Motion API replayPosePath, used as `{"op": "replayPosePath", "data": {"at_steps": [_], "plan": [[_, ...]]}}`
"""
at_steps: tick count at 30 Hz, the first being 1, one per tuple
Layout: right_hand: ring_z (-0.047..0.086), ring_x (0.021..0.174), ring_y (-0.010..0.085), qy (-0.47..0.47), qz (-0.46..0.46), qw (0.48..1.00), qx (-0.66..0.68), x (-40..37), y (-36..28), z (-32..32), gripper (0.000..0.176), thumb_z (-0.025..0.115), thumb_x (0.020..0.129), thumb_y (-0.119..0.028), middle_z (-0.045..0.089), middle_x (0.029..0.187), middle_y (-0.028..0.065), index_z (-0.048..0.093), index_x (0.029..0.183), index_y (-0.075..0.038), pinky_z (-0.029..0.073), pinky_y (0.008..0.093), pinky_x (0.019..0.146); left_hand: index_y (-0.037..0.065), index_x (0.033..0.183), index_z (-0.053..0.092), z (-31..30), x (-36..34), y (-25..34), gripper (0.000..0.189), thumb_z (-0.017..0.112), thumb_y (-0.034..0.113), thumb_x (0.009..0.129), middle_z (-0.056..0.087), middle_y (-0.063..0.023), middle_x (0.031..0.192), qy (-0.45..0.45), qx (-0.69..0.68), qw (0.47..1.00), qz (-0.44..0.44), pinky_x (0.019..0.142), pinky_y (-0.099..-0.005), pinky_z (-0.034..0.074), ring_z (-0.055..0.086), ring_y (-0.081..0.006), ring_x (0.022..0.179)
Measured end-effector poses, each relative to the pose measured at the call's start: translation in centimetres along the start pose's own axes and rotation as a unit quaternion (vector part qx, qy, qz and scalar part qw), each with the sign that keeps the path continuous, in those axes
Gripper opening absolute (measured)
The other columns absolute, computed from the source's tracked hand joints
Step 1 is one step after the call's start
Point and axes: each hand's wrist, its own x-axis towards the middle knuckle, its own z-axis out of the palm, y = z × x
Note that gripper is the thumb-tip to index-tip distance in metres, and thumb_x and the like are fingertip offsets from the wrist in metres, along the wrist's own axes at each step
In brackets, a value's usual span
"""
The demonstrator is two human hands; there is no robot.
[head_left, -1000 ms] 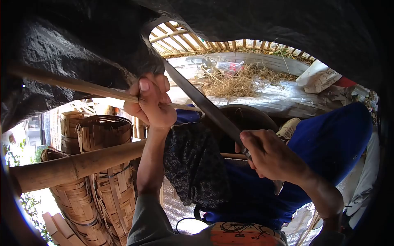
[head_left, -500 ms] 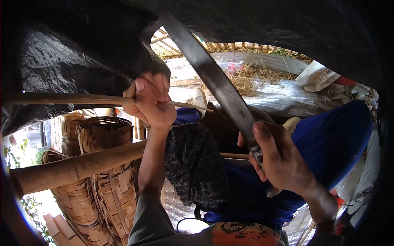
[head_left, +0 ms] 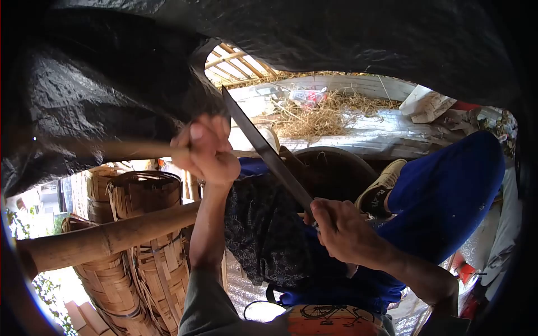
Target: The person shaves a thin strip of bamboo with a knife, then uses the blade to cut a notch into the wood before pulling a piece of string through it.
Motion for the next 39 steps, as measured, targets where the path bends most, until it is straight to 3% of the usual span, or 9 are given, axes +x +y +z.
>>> {"op": "replayPosePath", "data": {"at_steps": [2, 7, 9, 13, 15, 20, 24, 31, 39], "plan": [[0.055, 0.074, 0.0198, -0.08, -0.074, 0.975, -0.196, -0.2, -0.5, -1.2, 0.025, 0.046, 0.091, -0.009, 0.055, 0.089, 0.0099, 0.047, 0.108, 0.009, 0.038, 0.0318, 0.062, 0.01, 0.053, 0.028, -0.1, 0.3, 0.1, 0.041, 0.037, 0.017, 0.092, 0.026, -0.0023, 0.047, -0.017, 0.002, 1.0, -0.009, 0.035, -0.0218, 0.019, 0.02, -0.0087, 0.038], [0.053, 0.063, 0.0241, 0.008, 0.1, 0.992, 0.08, 0.0, -2.9, -1.2, 0.022, 0.05, 0.088, -0.011, 0.053, 0.093, 0.0151, 0.053, 0.102, 0.006, 0.039, 0.0358, 0.057, 0.001, 0.062, 0.035, 0.2, 0.3, 0.0, 0.03, 0.043, 0.011, 0.089, 0.027, -0.0031, 0.045, 0.051, -0.06, 0.997, -0.001, 0.035, -0.0224, 0.02, 0.025, -0.0077, 0.035], [0.051, 0.063, 0.0235, -0.001, -0.189, 0.93, -0.314, -0.5, 2.8, 1.3, 0.022, 0.05, 0.089, -0.011, 0.054, 0.093, 0.0153, 0.053, 0.1, 0.008, 0.039, 0.035, 0.058, 0.001, 0.072, 0.039, -0.8, 0.0, 0.0, 0.02, 0.043, 0.011, 0.089, 0.029, -0.0036, 0.047, -0.002, -0.021, 1.0, 0.009, 0.036, -0.0221, 0.02, 0.025, -0.0077, 0.036], [0.051, 0.068, 0.0216, -0.055, -0.08, 0.976, -0.197, -0.8, 3.3, 1.2, 0.027, 0.052, 0.087, -0.007, 0.054, 0.095, 0.0161, 0.049, 0.106, 0.012, 0.038, 0.034, 0.058, 0.003, 0.091, 0.043, -1.3, -0.1, -0.9, 0.008, 0.042, 0.011, 0.09, 0.031, -0.0037, 0.05, -0.011, -0.049, 0.999, 0.016, 0.038, -0.0215, 0.022, 0.027, -0.0083, 0.038], [0.051, 0.072, 0.0198, 0.092, -0.287, 0.851, -0.431, -0.6, 1.7, 0.0, 0.032, 0.052, 0.086, -0.003, 0.055, 0.097, 0.0173, 0.045, 0.111, 0.014, 0.037, 0.0335, 0.058, 0.003, 0.081, 0.044, -1.5, 0.6, -0.4, 0.011, 0.042, 0.01, 0.09, 0.03, -0.0032, 0.049, -0.039, -0.064, 0.997, 0.007, 0.037, -0.0219, 0.021, 0.027, -0.0083, 0.038], [0.05, 0.077, 0.0181, -0.128, 0.002, 0.98, -0.15, -0.4, 1.5, 1.7, 0.035, 0.052, 0.084, -0.003, 0.054, 0.094, 0.0142, 0.043, 0.111, 0.018, 0.036, 0.0317, 0.057, 0.005, 0.072, 0.045, -1.6, 0.3, -0.3, 0.019, 0.043, 0.011, 0.09, 0.029, -0.0028, 0.047, -0.055, 0.048, 0.997, 0.022, 0.037, -0.0222, 0.021, 0.026, -0.0081, 0.038], [0.051, 0.069, 0.0188, 0.048, -0.226, 0.894, -0.383, -0.4, 1.5, 1.2, 0.024, 0.046, 0.09, -0.006, 0.053, 0.088, 0.0092, 0.048, 0.108, 0.009, 0.037, 0.0318, 0.059, 0.005, 0.082, 0.044, -2.7, -0.3, 0.0, 0.011, 0.043, 0.012, 0.09, 0.031, -0.0033, 0.048, -0.059, -0.014, 0.998, 0.001, 0.037, -0.0214, 0.022, 0.027, -0.0085, 0.039], [0.051, 0.069, 0.0189, 0.033, -0.261, 0.887, -0.379, -0.8, 2.5, 2.6, 0.034, 0.049, 0.086, -0.005, 0.052, 0.087, 0.0136, 0.044, 0.114, 0.014, 0.036, 0.0325, 0.055, 0.005, 0.077, 0.041, -1.4, -0.2, -0.2, 0.017, 0.04, 0.014, 0.091, 0.03, -0.0045, 0.047, 0.003, -0.049, 0.998, 0.027, 0.035, -0.022, 0.021, 0.027, -0.0097, 0.039], [0.052, 0.076, 0.0183, -0.067, 0.021, 0.997, -0.041, 0.3, -2.2, -0.8, 0.035, 0.049, 0.086, -0.006, 0.055, 0.092, 0.0112, 0.042, 0.112, 0.017, 0.038, 0.0302, 0.058, 0.003, 0.067, 0.036, -1.1, -0.3, -0.2, 0.024, 0.04, 0.011, 0.09, 0.029, -0.0032, 0.046, 0.021, -0.039, 0.999, 0.021, 0.034, -0.0218, 0.02, 0.023, -0.0085, 0.037]]}}
